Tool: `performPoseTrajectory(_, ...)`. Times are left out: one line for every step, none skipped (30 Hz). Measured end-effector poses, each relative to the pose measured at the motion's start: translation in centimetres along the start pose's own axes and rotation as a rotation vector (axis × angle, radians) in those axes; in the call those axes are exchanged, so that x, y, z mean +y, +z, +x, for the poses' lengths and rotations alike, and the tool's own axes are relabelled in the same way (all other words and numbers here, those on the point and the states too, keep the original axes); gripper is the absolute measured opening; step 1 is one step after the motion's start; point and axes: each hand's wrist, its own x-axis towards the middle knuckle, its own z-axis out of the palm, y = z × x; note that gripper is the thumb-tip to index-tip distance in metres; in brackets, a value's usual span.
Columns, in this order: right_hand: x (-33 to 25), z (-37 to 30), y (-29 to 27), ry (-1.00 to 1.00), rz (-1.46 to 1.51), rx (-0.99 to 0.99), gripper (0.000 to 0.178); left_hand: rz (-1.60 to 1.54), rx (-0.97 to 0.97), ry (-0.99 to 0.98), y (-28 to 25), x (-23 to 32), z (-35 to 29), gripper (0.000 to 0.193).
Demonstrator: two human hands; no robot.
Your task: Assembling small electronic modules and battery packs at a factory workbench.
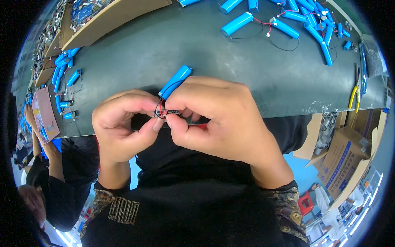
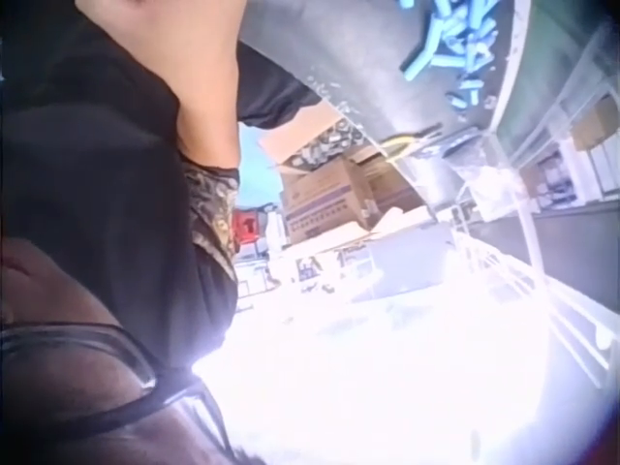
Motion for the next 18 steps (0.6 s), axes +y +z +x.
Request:
performPoseTrajectory(0.08,0.06,-0.08,-0.01,-0.017,-0.016,0.015,0.0,-0.003,-0.002,-0.01,-0.02,0.04,0.023)
performPoseTrajectory(0.12,0.11,-0.18,-0.021,-0.034,-0.033,0.016,-0.007,-0.008,-0.011,-0.01,0.01,0.1,0.023)
performPoseTrajectory(0.08,0.13,-0.29,-0.019,-0.033,-0.031,0.016,-0.013,-0.012,-0.02,0.0,0.04,0.16,0.023)
performPoseTrajectory(-0.02,0.15,-0.37,-0.011,-0.041,-0.048,0.016,-0.01,-0.013,-0.024,0.01,0.09,0.17,0.023)
performPoseTrajectory(-0.1,0.19,-0.42,-0.003,-0.048,-0.065,0.017,-0.013,-0.01,-0.024,0.05,0.13,0.19,0.024)
performPoseTrajectory(-0.15,0.27,-0.44,-0.003,-0.045,-0.065,0.017,-0.015,-0.007,-0.024,0.05,0.18,0.19,0.024)
performPoseTrajectory(-0.17,0.31,-0.51,-0.011,-0.053,-0.067,0.017,-0.016,-0.009,-0.026,0.08,0.18,0.24,0.024)
performPoseTrajectory(-0.16,0.34,-0.56,-0.019,-0.061,-0.07,0.018,-0.006,-0.008,-0.027,0.11,0.2,0.27,0.024)
performPoseTrajectory(-0.11,0.37,-0.54,-0.016,-0.061,-0.068,0.018,0.003,-0.006,-0.028,0.13,0.14,0.32,0.024)
performPoseTrajectory(-0.11,0.43,-0.48,-0.032,-0.061,-0.064,0.018,0.003,-0.008,-0.03,0.17,0.08,0.37,0.024)
performPoseTrajectory(-0.12,0.48,-0.44,-0.048,-0.061,-0.059,0.018,0.016,0.008,-0.012,0.22,-0.02,0.43,0.024)
performPoseTrajectory(-0.16,0.5,-0.44,-0.046,-0.06,-0.058,0.018,0.029,0.024,0.006,0.24,-0.08,0.47,0.024)
performPoseTrajectory(-0.18,0.5,-0.45,-0.032,-0.054,-0.059,0.018,0.028,0.023,0.005,0.25,-0.12,0.48,0.024)
performPoseTrajectory(-0.16,0.5,-0.44,-0.019,-0.048,-0.059,0.018,0.036,0.027,0.002,0.25,-0.12,0.48,0.024)
performPoseTrajectory(-0.11,0.52,-0.44,-0.017,-0.048,-0.058,0.018,0.044,0.031,-0.001,0.24,-0.14,0.5,0.024)
performPoseTrajectory(-0.07,0.53,-0.45,-0.021,-0.056,-0.058,0.018,0.044,0.029,-0.002,0.24,-0.15,0.52,0.024)
performPoseTrajectory(-0.04,0.54,-0.47,-0.025,-0.063,-0.058,0.018,0.046,0.03,-0.003,0.24,-0.17,0.54,0.024)
performPoseTrajectory(-0.03,0.55,-0.49,-0.025,-0.062,-0.056,0.018,0.047,0.03,-0.004,0.23,-0.18,0.59,0.024)
